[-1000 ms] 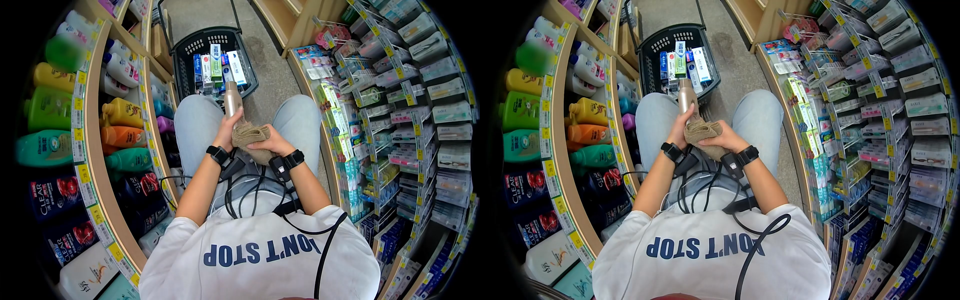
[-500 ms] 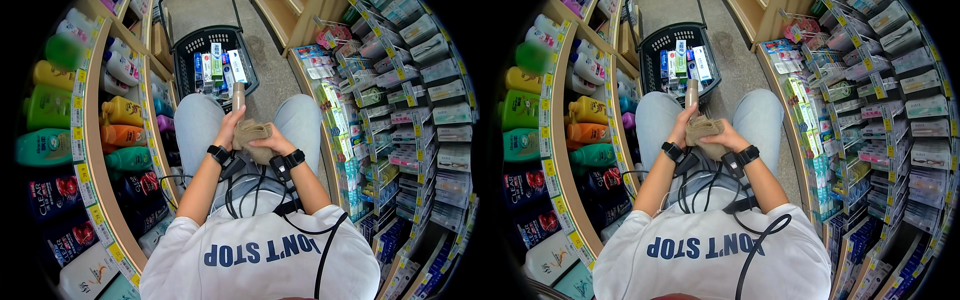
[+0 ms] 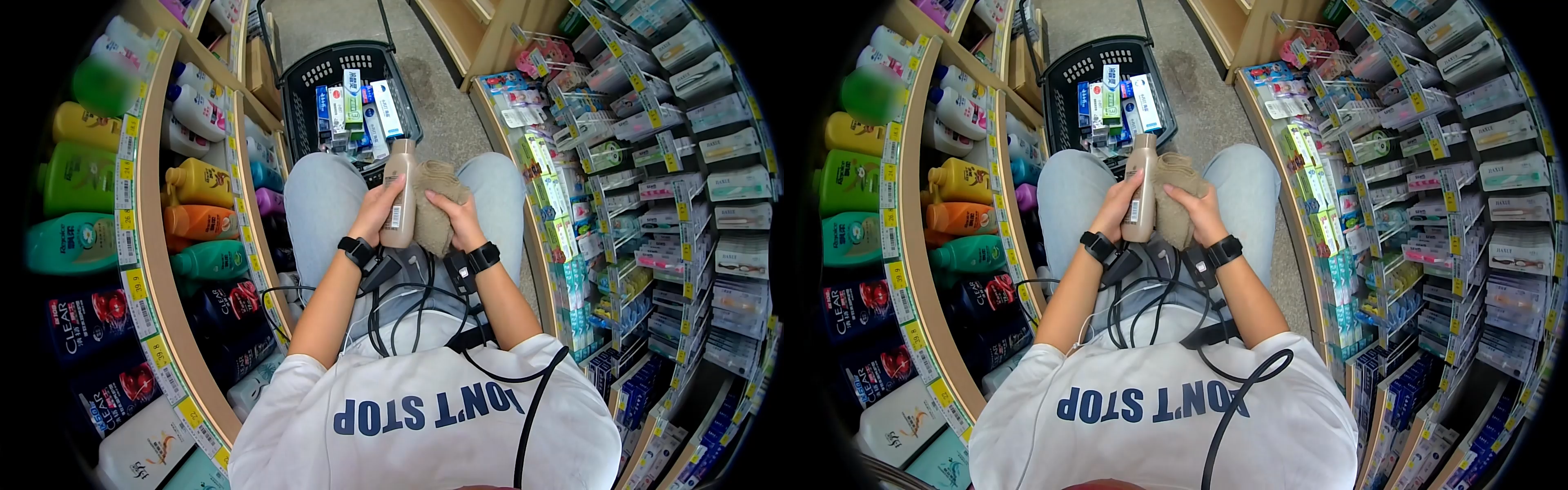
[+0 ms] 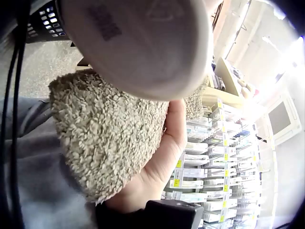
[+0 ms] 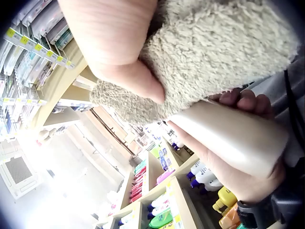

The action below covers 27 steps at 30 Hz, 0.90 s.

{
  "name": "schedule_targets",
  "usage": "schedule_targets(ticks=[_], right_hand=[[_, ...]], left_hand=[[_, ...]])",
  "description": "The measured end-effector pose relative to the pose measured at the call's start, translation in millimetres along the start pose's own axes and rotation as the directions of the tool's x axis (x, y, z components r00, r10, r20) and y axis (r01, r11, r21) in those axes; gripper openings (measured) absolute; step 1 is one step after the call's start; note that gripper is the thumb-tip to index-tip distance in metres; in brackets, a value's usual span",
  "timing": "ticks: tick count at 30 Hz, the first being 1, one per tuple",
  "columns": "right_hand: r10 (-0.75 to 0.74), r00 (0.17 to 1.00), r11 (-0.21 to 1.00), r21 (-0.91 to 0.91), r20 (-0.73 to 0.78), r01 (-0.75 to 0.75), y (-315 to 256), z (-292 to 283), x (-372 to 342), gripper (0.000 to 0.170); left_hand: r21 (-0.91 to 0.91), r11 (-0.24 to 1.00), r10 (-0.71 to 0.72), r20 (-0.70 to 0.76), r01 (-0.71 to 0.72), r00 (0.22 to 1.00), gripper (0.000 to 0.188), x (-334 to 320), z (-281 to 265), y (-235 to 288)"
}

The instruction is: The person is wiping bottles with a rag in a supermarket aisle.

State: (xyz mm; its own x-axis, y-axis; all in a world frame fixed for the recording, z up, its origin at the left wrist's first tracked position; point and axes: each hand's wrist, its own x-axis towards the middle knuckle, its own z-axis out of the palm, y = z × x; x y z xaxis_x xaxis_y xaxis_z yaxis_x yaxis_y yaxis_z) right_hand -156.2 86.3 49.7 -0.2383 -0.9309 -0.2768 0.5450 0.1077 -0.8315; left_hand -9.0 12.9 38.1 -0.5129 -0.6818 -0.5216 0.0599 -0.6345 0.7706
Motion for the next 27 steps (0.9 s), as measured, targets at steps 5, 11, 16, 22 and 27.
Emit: schedule_targets(ticks=[5,11,16,22,27], right_hand=[[-0.085,0.985,0.996,-0.004,-0.153,0.086,5,-5,4,0.029],[-0.126,0.972,0.992,-0.048,-0.196,0.119,6,-10,8,0.029],[-0.118,0.992,0.978,-0.176,-0.034,0.110,9,-10,8,0.028],[-0.099,0.960,0.902,-0.383,0.262,0.198,9,-5,5,0.031],[0.040,0.915,0.912,-0.388,0.401,0.131,6,-5,3,0.034]], left_hand=[[0.092,0.996,0.007,0.086,-0.015,0.996,0.034,-1,4,-3],[0.201,0.979,-0.067,0.173,0.032,0.983,0.032,-1,4,-5],[0.163,0.987,-0.016,0.066,0.005,0.998,0.032,3,-2,-9],[-0.017,0.998,0.060,-0.046,-0.061,0.997,0.036,8,-8,-12],[-0.156,0.982,0.087,-0.103,-0.102,0.991,0.039,12,-11,-14]])
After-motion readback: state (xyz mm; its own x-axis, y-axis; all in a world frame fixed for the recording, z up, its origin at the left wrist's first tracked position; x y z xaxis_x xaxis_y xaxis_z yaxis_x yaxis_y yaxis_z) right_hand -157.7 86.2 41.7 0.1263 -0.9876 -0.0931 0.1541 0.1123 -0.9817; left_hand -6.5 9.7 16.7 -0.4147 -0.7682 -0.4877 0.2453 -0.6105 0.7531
